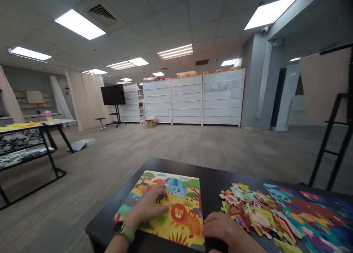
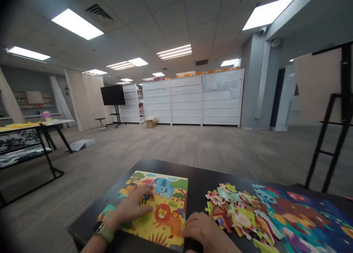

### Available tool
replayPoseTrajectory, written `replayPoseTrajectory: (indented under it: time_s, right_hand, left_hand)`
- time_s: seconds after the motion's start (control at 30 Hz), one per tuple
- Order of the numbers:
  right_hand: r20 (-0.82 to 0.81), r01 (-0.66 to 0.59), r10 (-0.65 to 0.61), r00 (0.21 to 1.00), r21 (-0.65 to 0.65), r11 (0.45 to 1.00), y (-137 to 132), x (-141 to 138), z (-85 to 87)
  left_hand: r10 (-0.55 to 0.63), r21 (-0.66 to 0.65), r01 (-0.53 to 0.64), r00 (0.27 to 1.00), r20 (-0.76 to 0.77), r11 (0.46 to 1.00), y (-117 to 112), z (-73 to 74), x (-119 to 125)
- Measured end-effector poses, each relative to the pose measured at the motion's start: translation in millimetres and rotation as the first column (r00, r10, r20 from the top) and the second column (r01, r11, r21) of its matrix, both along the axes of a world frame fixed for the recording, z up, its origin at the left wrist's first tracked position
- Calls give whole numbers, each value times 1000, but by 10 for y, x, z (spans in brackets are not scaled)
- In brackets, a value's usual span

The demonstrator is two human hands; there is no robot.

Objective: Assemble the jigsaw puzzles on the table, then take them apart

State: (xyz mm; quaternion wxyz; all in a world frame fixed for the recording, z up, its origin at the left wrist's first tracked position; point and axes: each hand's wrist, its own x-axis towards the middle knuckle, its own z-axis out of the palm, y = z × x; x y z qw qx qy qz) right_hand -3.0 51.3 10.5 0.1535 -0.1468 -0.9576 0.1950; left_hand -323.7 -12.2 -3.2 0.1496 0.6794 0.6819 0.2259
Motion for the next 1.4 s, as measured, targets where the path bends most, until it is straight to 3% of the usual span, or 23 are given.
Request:
replayPoseTrajectory:
  time_s: [0.17,0.33,0.47,0.57,0.7,0.8,0.9,1.0,1.1,1.23,1.3,1.4]
  right_hand:
    - [-5,73,-73,997,36,997,21,-107,-80]
    - [-9,35,-34,999,205,978,68,-120,-232]
    - [-1,50,-53,999,359,932,64,-156,-312]
    - [-10,90,-93,996,367,926,83,-210,-303]
    - [-123,211,-195,973,135,968,135,-282,-239]
    - [-209,266,-266,941,-33,964,144,-299,-184]
    - [-143,223,-224,964,-22,975,125,-279,-154]
    - [-61,167,-163,985,55,984,109,-269,-168]
    - [-23,91,-89,996,185,978,114,-305,-227]
    - [-49,50,-34,998,362,931,150,-343,-316]
    - [-83,71,-43,996,382,921,176,-326,-341]
    - [-174,163,-115,978,293,942,215,-284,-370]
  left_hand:
    - [-67,42,68,998,-10,997,-10,8,325]
    - [-332,70,330,943,28,941,-182,-39,689]
    - [-333,132,328,943,19,936,-216,-13,792]
    - [-330,150,321,943,41,935,-240,23,789]
    - [-249,167,236,967,62,957,-230,-104,780]
    - [-94,246,61,987,127,967,-152,-285,756]
    - [37,284,-89,982,183,955,-68,-349,685]
    - [89,310,-152,974,209,939,-50,-260,568]
    - [-38,284,-9,986,159,959,-115,-159,449]
    - [-208,133,196,974,84,971,-226,-147,370]
    - [-253,44,250,966,55,967,-247,-160,364]
    - [-289,10,289,956,39,957,-241,-159,385]
